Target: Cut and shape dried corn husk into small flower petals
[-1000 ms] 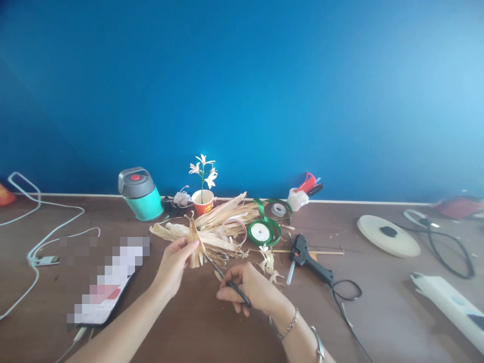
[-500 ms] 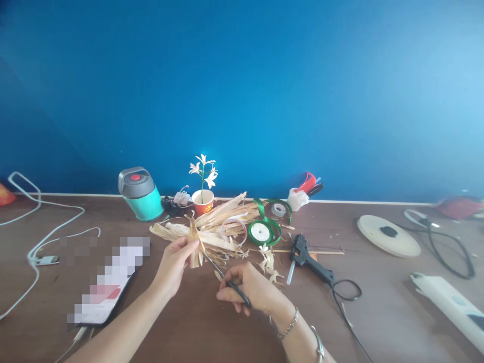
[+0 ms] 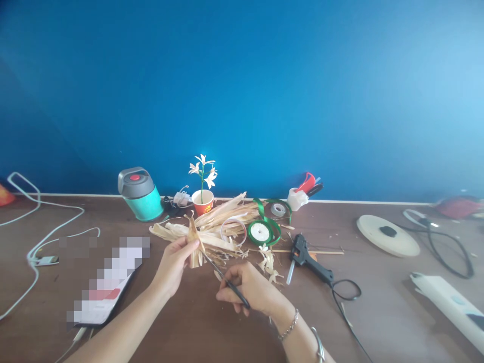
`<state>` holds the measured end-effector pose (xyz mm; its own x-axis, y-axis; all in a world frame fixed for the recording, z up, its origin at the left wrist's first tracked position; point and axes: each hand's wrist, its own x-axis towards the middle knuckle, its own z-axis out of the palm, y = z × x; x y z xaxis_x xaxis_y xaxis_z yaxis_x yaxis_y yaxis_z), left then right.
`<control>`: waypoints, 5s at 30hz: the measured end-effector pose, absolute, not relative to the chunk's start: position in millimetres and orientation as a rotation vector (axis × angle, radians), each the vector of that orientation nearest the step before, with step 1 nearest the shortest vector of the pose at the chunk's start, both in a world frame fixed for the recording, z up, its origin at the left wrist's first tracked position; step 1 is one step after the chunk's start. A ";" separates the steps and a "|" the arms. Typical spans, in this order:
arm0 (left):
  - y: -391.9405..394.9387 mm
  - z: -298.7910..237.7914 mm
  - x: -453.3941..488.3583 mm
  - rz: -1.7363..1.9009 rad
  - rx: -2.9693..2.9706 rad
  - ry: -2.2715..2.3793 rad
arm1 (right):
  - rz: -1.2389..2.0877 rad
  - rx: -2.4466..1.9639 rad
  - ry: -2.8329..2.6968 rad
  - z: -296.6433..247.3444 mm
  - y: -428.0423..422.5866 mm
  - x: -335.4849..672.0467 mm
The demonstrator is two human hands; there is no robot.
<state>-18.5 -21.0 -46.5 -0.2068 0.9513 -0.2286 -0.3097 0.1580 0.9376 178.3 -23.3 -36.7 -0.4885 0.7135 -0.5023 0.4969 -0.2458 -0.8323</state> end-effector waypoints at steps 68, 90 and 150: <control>-35.8 -48.5 5.3 1.630 0.489 1.215 | 1.690 -1.432 -1.825 -54.9 -27.4 165.7; -36.3 -48.2 5.5 1.602 0.471 1.204 | 1.680 -1.489 -1.811 -49.5 -28.4 164.9; -27.6 -50.2 -7.2 1.714 0.522 1.264 | 1.914 -1.274 -1.662 -49.2 -28.6 170.5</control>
